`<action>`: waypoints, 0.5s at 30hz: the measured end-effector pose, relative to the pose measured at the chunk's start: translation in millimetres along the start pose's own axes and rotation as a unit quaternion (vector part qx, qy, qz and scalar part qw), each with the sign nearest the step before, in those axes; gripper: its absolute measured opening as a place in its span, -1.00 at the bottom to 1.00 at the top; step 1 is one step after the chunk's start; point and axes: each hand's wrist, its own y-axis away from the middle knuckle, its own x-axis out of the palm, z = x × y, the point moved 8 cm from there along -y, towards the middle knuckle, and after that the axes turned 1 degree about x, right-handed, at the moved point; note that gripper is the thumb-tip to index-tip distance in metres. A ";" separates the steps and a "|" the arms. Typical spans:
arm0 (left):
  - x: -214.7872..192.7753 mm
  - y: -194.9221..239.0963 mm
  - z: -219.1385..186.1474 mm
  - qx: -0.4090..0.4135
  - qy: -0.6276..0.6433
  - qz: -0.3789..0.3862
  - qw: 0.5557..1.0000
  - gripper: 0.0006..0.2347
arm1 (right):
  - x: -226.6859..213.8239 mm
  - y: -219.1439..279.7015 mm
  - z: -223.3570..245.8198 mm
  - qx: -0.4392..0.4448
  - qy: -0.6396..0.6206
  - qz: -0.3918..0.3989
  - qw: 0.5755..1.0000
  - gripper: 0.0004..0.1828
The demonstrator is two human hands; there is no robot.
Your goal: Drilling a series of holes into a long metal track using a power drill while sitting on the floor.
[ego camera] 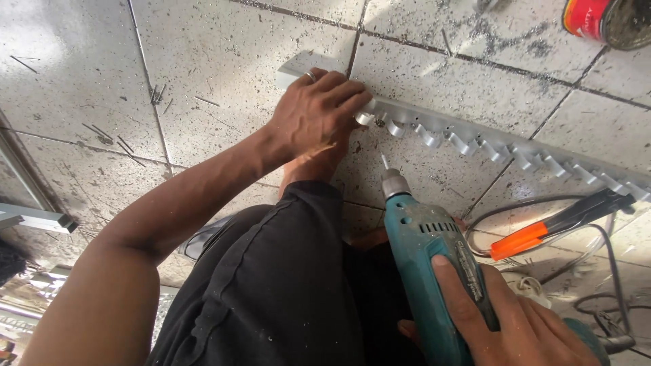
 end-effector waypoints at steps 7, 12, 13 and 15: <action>15.2 -2.4 3.3 -0.004 0.079 -0.022 0.997 -0.84 | -41.1 -32.6 4.7 -0.022 -0.069 -0.044 0.996 0.04; 18.8 -2.4 9.3 -0.008 0.087 -0.037 0.995 -0.89 | -37.1 -43.4 0.9 -0.010 -0.042 -0.015 0.999 0.10; 19.4 -3.6 9.3 -0.007 0.091 -0.037 0.995 -0.88 | -37.8 -45.3 0.5 -0.008 -0.045 -0.015 0.999 0.12; 16.5 -4.5 8.9 -0.010 0.095 -0.029 0.995 -0.86 | -41.1 -50.2 0.6 0.001 -0.049 -0.007 0.999 0.08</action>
